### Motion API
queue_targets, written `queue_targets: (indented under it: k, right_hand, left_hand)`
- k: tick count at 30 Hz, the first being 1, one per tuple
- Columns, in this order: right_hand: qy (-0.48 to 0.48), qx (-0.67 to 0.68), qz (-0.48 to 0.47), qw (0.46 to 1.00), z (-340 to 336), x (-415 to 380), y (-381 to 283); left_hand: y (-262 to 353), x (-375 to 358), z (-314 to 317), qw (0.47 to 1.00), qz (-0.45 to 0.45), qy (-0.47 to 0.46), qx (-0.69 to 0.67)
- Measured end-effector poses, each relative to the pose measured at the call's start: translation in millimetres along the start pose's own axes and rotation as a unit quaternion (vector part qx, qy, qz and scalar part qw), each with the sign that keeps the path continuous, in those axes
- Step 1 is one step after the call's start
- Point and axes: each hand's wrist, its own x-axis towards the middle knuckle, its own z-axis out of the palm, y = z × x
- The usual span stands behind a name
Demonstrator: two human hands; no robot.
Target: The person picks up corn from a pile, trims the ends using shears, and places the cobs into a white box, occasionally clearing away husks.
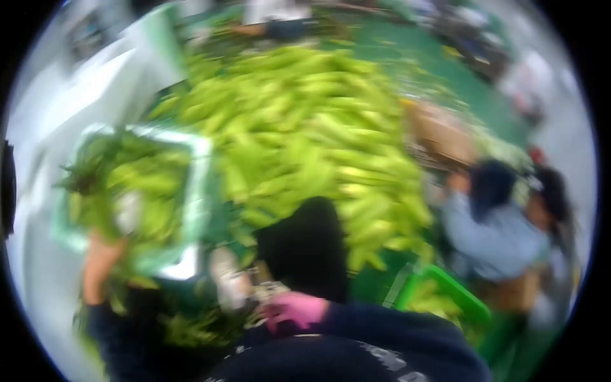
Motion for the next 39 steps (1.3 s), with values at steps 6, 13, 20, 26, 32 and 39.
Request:
queue_targets:
  k: [6, 13, 20, 26, 32, 39]
  right_hand:
    - [0.063, -0.059, 0.027, 0.996, 35.3, 42.0, -42.4]
    - [0.015, -0.416, -0.041, 0.908, 128.6, 42.2, -91.2]
    - [-0.106, -0.586, 0.044, 0.802, 153.2, 121.7, -103.3]
    - [-0.228, -0.710, -0.035, 0.666, 154.2, 145.3, -104.1]
    - [-0.191, -0.574, 0.164, 0.780, 179.9, 137.0, -112.7]
    - [-0.329, -0.446, 0.281, 0.784, 161.7, 138.4, -90.5]
  left_hand:
    - [-61.0, -110.4, 118.0, 0.630, -0.022, -0.264, -0.730]
    - [-84.1, -180.5, 136.1, 0.623, -0.130, -0.133, -0.760]
    - [-80.0, -187.8, 129.8, 0.725, -0.158, -0.116, -0.661]
    - [-96.3, -208.3, 150.8, 0.690, -0.161, -0.228, -0.668]
    - [-104.6, -230.1, 133.6, 0.637, -0.096, -0.256, -0.721]
    - [-121.1, -240.1, 137.4, 0.534, -0.039, -0.283, -0.796]
